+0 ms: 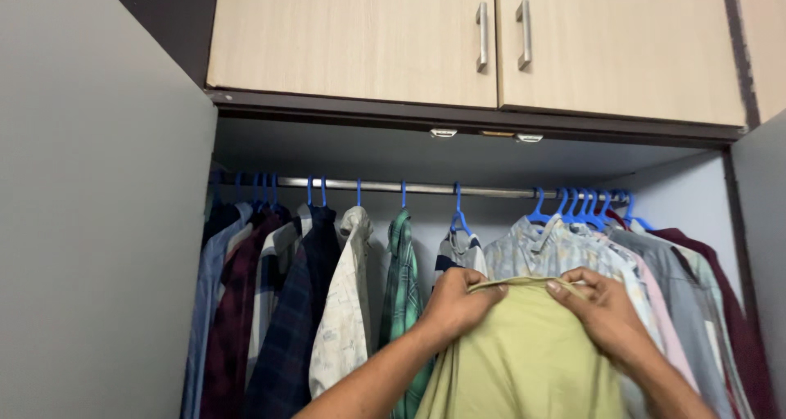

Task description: The person removes several shirts from a closet, places them on a bed, then places a striped shirt on a hanger and returns it to the closet. The person also folds a green shirt and places it in the closet.

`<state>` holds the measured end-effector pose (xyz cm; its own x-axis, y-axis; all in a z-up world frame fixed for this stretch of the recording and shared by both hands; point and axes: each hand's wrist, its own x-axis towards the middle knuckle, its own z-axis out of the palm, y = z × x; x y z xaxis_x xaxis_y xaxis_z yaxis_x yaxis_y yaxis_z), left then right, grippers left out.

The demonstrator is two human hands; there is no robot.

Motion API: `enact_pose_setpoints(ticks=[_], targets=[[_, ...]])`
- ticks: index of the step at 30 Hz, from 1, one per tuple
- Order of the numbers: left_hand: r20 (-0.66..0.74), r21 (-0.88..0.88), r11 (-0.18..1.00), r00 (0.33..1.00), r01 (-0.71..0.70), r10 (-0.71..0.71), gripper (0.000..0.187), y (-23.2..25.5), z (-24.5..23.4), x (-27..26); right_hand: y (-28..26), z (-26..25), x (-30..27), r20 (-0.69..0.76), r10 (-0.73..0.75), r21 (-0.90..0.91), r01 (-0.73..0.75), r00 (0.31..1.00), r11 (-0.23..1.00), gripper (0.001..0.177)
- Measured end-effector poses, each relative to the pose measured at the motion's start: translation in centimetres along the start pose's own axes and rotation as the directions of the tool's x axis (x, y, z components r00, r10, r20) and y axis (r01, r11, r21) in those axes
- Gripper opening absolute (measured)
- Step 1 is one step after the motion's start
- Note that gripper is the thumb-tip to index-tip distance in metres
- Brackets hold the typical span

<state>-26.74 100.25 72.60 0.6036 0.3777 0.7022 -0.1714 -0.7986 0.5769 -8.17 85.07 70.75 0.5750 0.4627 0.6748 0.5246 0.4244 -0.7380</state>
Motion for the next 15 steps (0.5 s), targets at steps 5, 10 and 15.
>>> enact_pose_setpoints(ticks=[5,10,15], targets=[[0.266,-0.11,0.985,0.959,0.134,-0.101,0.04,-3.7,0.1,4.5,-0.4,-2.2,3.9,-0.143,-0.266,-0.693,0.095,0.953,0.714,0.036],[-0.095,-0.003,0.99,0.986,-0.138,0.137,0.036,-5.4,0.0,8.5,0.8,-2.7,9.1,-0.031,-0.333,-0.71,0.213,0.942,0.671,0.039],[-0.413,0.202,0.933,0.838,-0.297,0.356,0.036,-4.2,-1.0,13.1,0.5,-1.5,14.7,-0.013,-0.481,-0.699,0.336,0.877,0.631,0.039]])
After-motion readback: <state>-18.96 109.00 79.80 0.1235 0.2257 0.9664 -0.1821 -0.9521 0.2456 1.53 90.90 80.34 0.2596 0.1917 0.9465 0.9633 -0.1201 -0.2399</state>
